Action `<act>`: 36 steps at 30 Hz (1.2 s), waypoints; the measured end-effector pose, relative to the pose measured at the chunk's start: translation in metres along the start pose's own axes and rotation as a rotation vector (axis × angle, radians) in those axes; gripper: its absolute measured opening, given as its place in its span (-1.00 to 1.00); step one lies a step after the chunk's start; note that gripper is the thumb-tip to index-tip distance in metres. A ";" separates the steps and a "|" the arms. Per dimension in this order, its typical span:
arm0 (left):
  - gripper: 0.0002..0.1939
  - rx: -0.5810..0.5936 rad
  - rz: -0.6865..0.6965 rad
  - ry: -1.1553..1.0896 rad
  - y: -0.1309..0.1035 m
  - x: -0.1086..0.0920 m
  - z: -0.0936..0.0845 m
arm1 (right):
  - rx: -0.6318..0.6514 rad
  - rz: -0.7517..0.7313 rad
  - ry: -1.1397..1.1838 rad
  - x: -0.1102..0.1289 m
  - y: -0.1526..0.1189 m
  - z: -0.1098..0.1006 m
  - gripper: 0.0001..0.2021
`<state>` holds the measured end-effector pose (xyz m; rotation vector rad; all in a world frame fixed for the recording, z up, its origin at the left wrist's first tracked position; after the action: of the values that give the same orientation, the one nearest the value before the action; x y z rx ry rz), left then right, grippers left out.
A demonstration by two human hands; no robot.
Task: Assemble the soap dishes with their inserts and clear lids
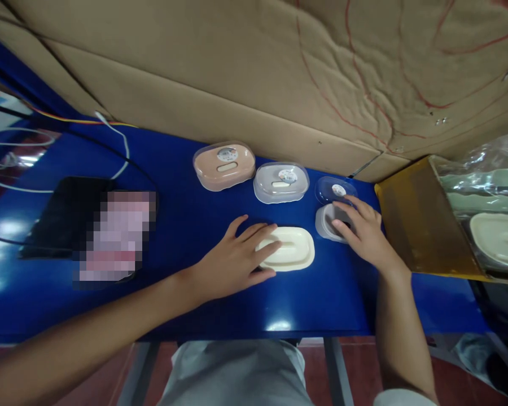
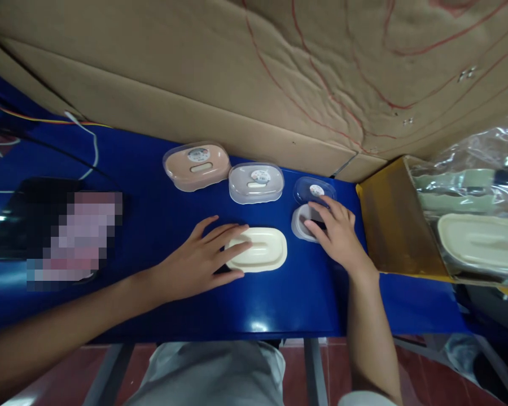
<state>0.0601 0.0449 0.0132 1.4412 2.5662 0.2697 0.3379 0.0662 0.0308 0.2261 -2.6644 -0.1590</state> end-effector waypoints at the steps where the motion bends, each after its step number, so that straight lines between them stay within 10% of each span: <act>1: -0.55 -0.008 -0.023 0.000 0.001 0.004 -0.001 | 0.033 0.047 -0.001 -0.006 -0.004 0.000 -0.43; 6: -0.54 -0.003 -0.074 -0.002 0.002 0.012 -0.001 | 0.226 0.127 0.100 -0.021 -0.018 0.009 -0.07; 13: -0.25 0.029 -0.048 -0.082 0.003 0.005 0.005 | 0.074 -0.089 0.255 0.026 -0.001 0.009 -0.30; 21: 0.01 -0.005 -0.183 -0.213 0.003 0.022 0.012 | 0.210 -0.264 0.215 0.088 -0.011 0.052 -0.23; 36: 0.08 -0.003 -0.102 -0.198 0.003 0.013 0.015 | 0.216 -0.429 0.138 0.121 -0.024 0.064 -0.42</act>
<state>0.0591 0.0584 -0.0014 1.2622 2.4668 0.1096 0.2050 0.0253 0.0231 0.8467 -2.4585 0.0124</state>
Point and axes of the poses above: each hand's wrist, its own y-axis towards the middle knuckle, its own z-axis out of the palm, x = y × z, the point moved 9 cm from there along y, towards the middle knuckle, and after that the axes turned 13 degrees about y, right-handed, at the moved point
